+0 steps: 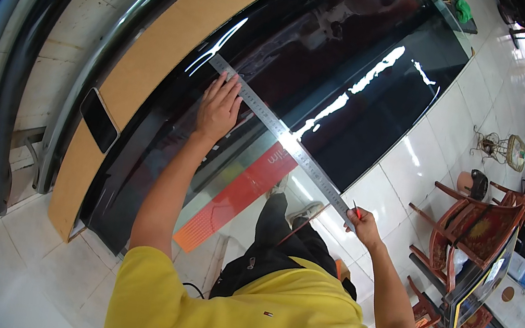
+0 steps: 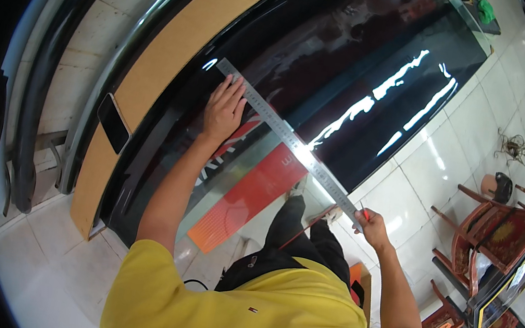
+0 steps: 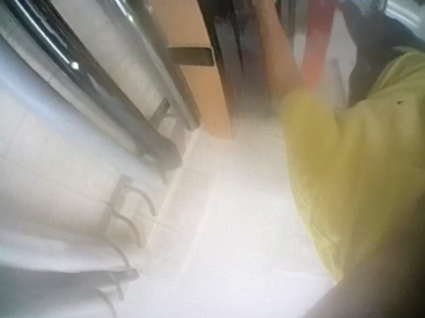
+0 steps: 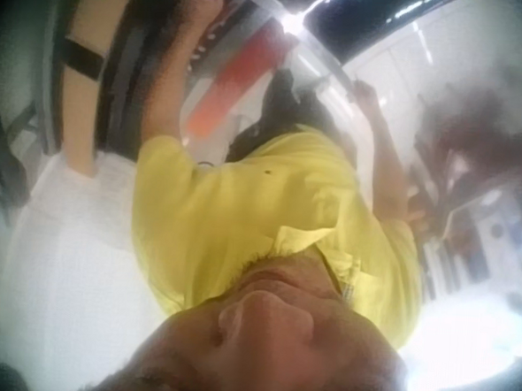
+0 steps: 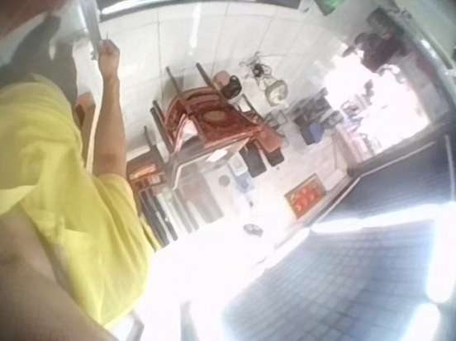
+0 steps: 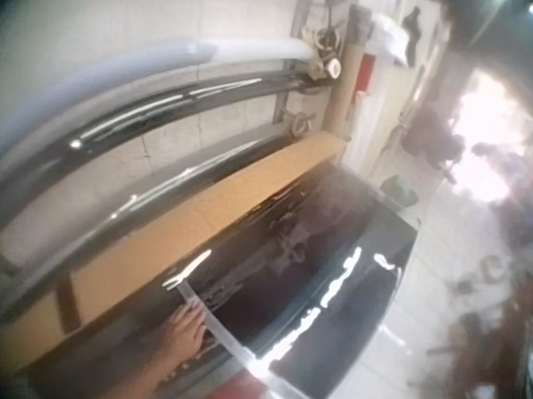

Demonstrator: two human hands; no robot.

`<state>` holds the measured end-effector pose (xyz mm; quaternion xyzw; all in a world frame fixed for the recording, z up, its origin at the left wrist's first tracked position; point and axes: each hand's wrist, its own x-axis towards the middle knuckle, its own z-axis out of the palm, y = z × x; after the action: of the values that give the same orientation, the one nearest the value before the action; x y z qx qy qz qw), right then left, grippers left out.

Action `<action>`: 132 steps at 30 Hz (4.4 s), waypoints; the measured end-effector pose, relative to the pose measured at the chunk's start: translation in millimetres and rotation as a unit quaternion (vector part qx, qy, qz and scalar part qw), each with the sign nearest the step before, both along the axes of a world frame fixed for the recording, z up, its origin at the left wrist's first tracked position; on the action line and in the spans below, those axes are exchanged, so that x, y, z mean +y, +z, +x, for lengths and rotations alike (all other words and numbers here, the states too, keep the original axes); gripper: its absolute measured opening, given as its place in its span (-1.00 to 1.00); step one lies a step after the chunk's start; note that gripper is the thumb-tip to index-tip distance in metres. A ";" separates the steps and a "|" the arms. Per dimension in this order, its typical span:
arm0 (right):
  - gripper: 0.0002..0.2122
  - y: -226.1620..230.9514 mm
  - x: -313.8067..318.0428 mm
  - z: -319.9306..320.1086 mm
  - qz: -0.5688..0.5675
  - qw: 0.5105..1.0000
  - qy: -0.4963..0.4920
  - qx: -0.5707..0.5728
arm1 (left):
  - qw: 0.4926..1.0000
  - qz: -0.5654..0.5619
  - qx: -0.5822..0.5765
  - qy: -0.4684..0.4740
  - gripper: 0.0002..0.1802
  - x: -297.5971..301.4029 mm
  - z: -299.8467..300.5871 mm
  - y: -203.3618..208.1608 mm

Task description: The person measures a large black car window tint film laid on a table using a metal ruler and a red marker. They mark the film, then use a red utility knife to cut along the marked lines, removing a strip of film. The person repeats the measuring and cutting process on the remaining film.

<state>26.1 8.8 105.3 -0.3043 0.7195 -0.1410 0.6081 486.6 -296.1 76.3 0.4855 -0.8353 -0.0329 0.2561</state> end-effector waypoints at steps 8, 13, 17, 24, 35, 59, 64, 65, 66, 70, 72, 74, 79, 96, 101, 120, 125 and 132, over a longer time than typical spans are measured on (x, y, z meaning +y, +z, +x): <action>-0.71 -2.6 0.7 3.4 0.000 1.000 -0.015 -0.006 | 0.998 -0.032 -0.008 0.053 -0.63 -1.4 1.4 13.1; -0.71 -2.1 8.7 0.5 -0.024 0.999 -0.031 -0.013 | 0.957 -0.069 -0.166 0.227 -0.31 -6.4 33.9 38.0; -0.73 2.7 18.5 -5.0 -0.032 0.999 -0.043 -0.009 | 0.921 -0.057 -0.282 0.262 -0.13 -18.4 64.5 46.9; -0.75 18.4 35.0 -17.4 -0.016 0.999 -0.051 -0.002 | 0.902 -0.074 -0.316 0.284 -0.35 -46.0 99.5 45.2; -0.75 32.9 57.6 -38.3 0.000 0.999 -0.041 0.008 | 0.908 -0.099 -0.335 0.231 -0.24 -51.5 121.2 55.2; -0.73 121.6 153.4 -141.7 -0.028 0.968 -0.249 -0.003 | 0.872 -0.068 -0.424 0.235 -0.33 -15.8 181.1 33.1; -0.76 140.5 165.7 -151.9 -0.022 0.957 -0.287 0.043 | 0.882 -0.060 -0.303 0.356 -0.36 8.3 138.3 36.8; -0.76 140.9 167.6 -153.6 -0.017 0.952 -0.302 0.037 | 0.881 -0.023 -0.303 0.363 -0.36 8.4 140.0 36.9; -0.76 141.5 171.1 -155.9 -0.024 0.949 -0.312 0.034 | 0.873 -0.013 -0.315 0.372 -0.36 8.1 144.5 36.6; -0.75 141.2 181.9 -178.4 -0.033 0.943 -0.328 0.034 | 0.902 -0.054 -0.294 0.311 -0.30 -0.9 166.2 33.0; -0.75 141.0 195.2 -190.9 -0.037 0.942 -0.329 0.050 | 0.915 0.017 -0.255 0.312 -0.30 -4.0 166.0 37.1; -0.74 141.8 208.2 -203.8 -0.044 0.941 -0.330 0.067 | 0.900 0.056 -0.268 0.339 -0.30 -5.1 153.8 49.9; -0.74 133.2 248.6 -223.4 -0.036 0.939 -0.336 0.068 | 0.930 -0.083 -0.111 0.340 -0.46 52.1 23.5 78.1; -0.71 80.6 318.3 -303.9 -0.146 0.924 -0.353 0.008 | 0.691 0.345 0.543 0.331 -0.59 293.7 -379.7 -97.4; -0.73 80.7 326.0 -340.6 -0.141 0.938 -0.316 -0.007 | 0.668 0.365 0.543 0.354 -0.67 289.8 -387.9 -93.6; -0.75 59.5 264.3 -373.5 -0.148 0.955 -0.254 -0.023 | 0.636 0.356 0.598 0.333 -0.51 348.7 -444.7 -2.2; -0.75 59.3 249.6 -373.6 -0.149 0.963 -0.221 -0.029 | 0.631 0.345 0.614 0.326 -0.49 354.0 -443.2 1.0; -0.77 59.8 232.8 -352.2 -0.120 0.966 -0.224 -0.035 | 0.610 0.372 0.619 0.326 -0.58 350.9 -442.7 -19.2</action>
<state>-326.1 241.6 165.0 -0.2009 0.7252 -0.3701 0.5448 43.9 54.9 57.1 0.6434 -0.1802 -0.5481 0.5032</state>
